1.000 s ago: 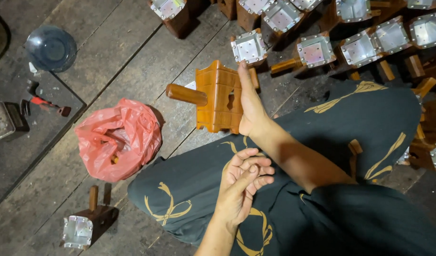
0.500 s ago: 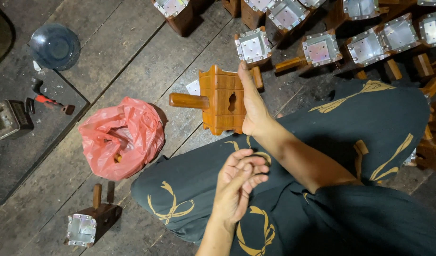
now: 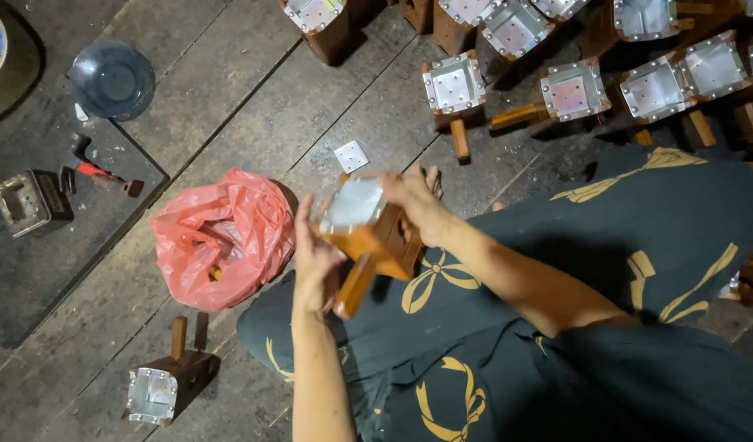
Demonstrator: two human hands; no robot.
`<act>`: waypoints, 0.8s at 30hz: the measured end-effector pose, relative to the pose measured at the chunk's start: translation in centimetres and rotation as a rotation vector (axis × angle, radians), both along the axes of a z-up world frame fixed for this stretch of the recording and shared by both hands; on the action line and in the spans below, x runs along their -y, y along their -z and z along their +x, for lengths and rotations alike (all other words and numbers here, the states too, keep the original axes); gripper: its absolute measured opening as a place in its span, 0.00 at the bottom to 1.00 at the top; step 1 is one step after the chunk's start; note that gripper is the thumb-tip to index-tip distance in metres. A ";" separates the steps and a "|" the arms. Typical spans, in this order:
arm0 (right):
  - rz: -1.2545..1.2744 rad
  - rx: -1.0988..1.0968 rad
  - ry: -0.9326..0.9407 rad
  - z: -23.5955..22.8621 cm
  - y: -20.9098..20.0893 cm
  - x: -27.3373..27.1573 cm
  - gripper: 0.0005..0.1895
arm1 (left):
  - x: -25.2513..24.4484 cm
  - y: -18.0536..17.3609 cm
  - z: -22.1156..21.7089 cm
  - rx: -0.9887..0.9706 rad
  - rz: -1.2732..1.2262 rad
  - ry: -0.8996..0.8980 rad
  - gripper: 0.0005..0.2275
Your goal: Assembling small wooden lantern frames by fitting wooden base panels into the frames by hand.
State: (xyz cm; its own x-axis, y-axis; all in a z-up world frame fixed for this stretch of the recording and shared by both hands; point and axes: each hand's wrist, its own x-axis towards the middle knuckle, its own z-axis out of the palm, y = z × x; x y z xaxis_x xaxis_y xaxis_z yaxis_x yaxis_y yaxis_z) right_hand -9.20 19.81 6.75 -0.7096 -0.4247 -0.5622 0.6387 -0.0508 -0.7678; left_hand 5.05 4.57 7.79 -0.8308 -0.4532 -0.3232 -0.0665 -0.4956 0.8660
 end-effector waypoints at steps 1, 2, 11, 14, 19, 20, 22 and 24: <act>0.131 -0.291 -0.249 0.3 -2.0 -0.1 0.53 | -0.2 0.6 -0.2 -0.079 -0.101 0.112 0.55; 0.263 -0.582 -0.499 0.7 -3.9 -0.2 0.45 | -0.3 1.2 -0.3 -0.158 -0.203 0.224 0.62; 0.489 -0.521 -0.666 -2.6 -5.4 4.0 0.48 | -2.2 1.9 -0.7 0.057 -0.453 -0.080 0.60; 0.614 -1.116 -0.673 -8.0 6.6 5.9 0.24 | 0.3 8.4 -0.6 0.055 -0.605 -0.204 0.55; 0.762 -1.448 -0.926 -9.6 11.4 8.5 0.32 | 1.4 9.9 -1.9 0.038 -0.743 -0.244 0.54; 0.807 -1.557 -0.995 -9.6 12.2 8.6 0.36 | 1.5 10.1 -2.0 0.041 -0.776 -0.242 0.53; 0.773 -1.644 -0.867 -10.9 16.2 9.1 0.16 | 1.3 9.3 -2.3 0.064 -0.765 -0.265 0.52; 0.738 -1.723 -0.742 -11.8 19.2 8.9 0.03 | 1.3 9.1 -2.2 0.088 -0.748 -0.291 0.51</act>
